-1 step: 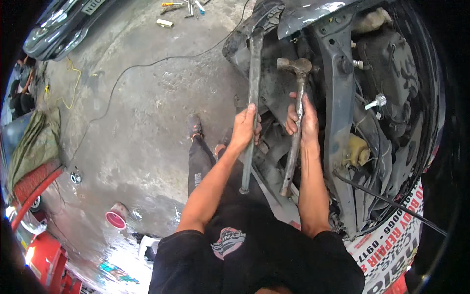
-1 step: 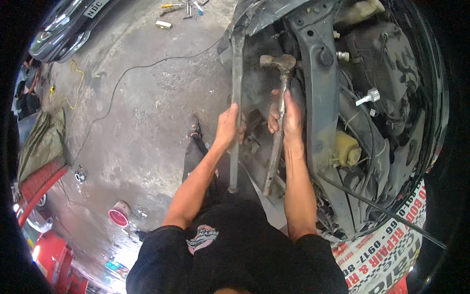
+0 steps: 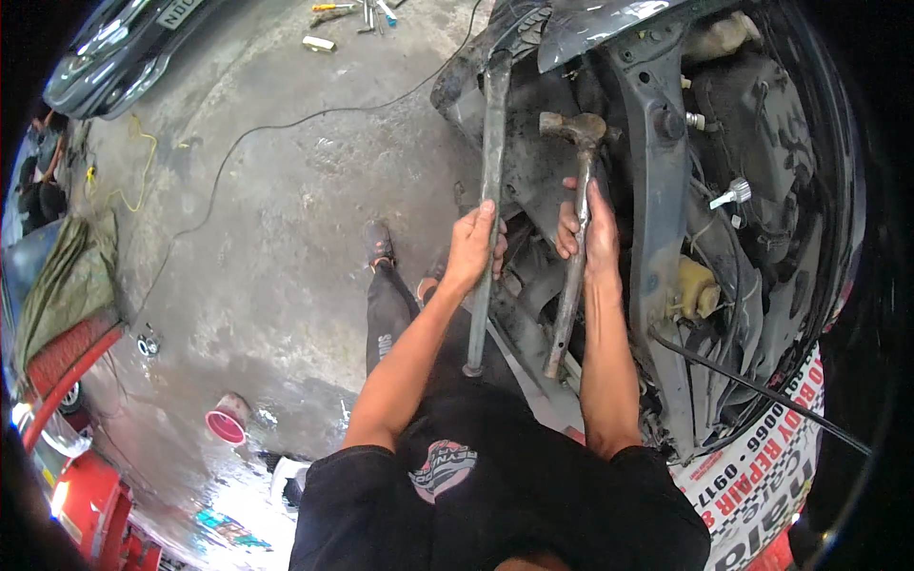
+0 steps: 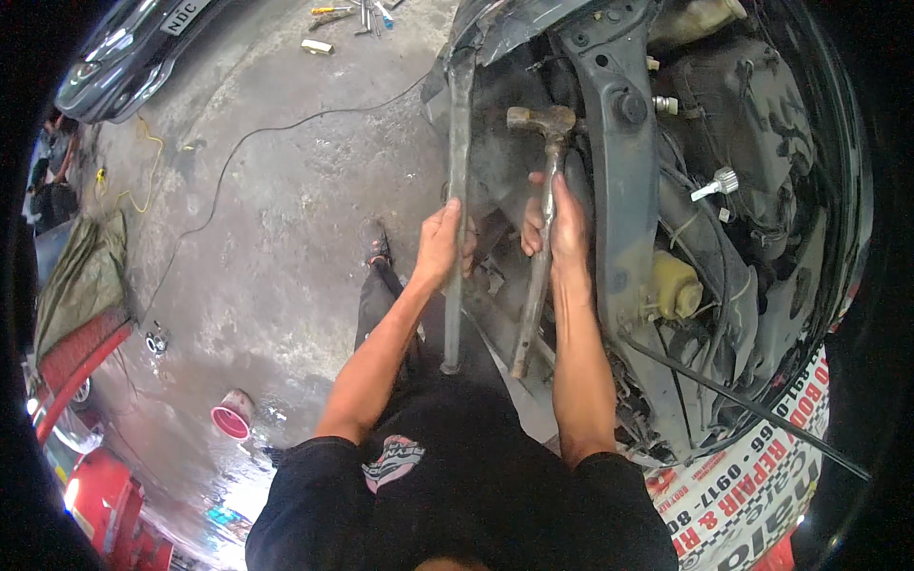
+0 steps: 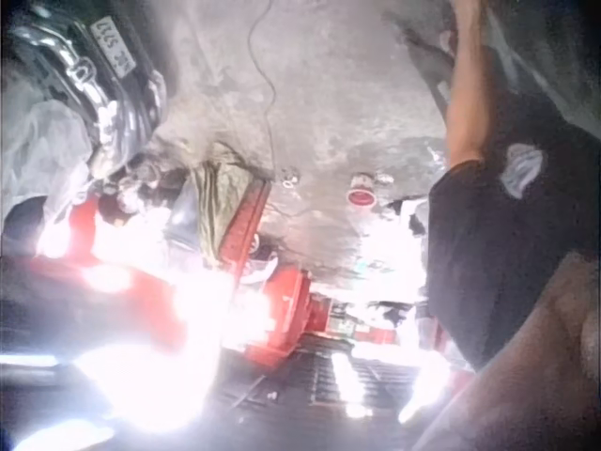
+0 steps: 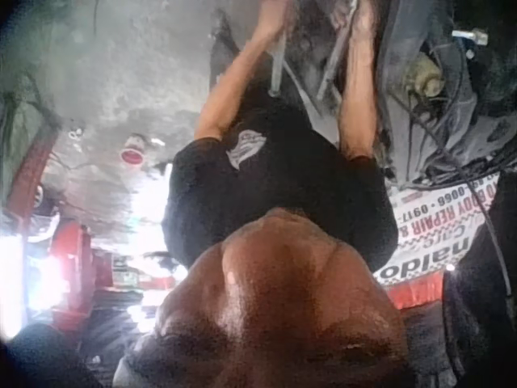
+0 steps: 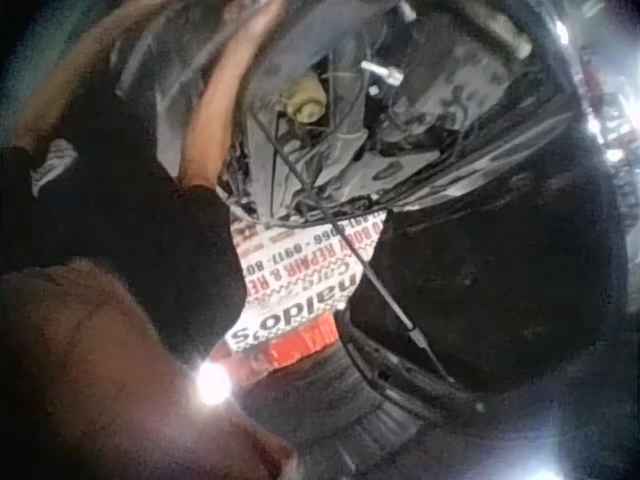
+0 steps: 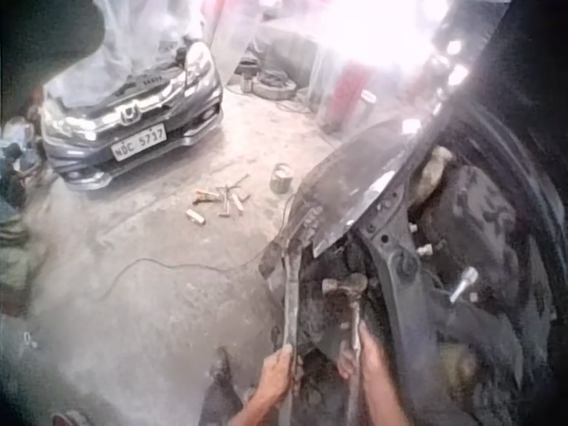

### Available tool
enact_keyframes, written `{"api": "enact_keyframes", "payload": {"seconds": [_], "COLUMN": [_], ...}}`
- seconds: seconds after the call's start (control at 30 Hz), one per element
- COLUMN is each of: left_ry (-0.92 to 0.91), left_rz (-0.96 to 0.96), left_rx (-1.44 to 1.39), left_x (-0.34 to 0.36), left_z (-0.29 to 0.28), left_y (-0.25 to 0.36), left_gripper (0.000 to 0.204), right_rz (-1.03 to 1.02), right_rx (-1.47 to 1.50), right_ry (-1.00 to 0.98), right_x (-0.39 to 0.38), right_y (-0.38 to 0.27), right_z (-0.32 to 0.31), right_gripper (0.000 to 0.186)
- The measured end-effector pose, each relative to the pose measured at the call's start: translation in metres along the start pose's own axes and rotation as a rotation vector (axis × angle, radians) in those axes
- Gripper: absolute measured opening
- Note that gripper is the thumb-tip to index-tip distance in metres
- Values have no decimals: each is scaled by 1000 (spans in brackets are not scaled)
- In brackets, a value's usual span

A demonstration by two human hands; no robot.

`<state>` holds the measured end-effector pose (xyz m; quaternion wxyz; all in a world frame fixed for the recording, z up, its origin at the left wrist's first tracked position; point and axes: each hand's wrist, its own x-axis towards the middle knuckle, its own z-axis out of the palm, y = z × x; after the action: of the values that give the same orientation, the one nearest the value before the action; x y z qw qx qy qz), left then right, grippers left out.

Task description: The person uses a hammer and a metal rod to straighten a damaged section of a car's internal front-end frame. The person holds the rod against the metal and strikes it repeatedly with the hammer from various angles, then uses the hammer alone to strike the frame directly.

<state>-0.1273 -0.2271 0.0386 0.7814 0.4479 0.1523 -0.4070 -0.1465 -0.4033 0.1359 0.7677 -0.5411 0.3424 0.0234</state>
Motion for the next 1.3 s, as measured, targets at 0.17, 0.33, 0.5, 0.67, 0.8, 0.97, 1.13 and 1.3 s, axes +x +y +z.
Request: {"api": "enact_keyframes", "payload": {"seconds": [0.17,0.33,0.5,0.67,0.8,0.97,1.13,1.3], "left_ry": [16,38,-12,175,91,108,316,368], "left_rz": [103,86,85,147,154,28,124,183], "left_rx": [1,64,-145,-48,-35,213,502,571], "left_x": [-23,-26,-25,-25,-38,-87,-62,-49], "left_z": [-1,-11,-7,10,13,-9,-30,-40], "left_y": [16,8,10,0,5,-48,-77,-73], "left_gripper": [34,35,41,35,32,42,52,55], "right_rz": [75,7,-66,-120,-233,-325,-261,-124], "right_rx": [-16,-22,35,-130,-316,-451,-282,-256], "right_ry": [65,2,-1,-24,43,89,96,132], "right_x": [-4,0,17,29,38,52,41,13], "right_y": [7,15,28,32,33,46,37,13], "right_z": [2,16,24,45,54,52,44,21], "right_gripper": [32,28,40,36,29,25,25,39]}}
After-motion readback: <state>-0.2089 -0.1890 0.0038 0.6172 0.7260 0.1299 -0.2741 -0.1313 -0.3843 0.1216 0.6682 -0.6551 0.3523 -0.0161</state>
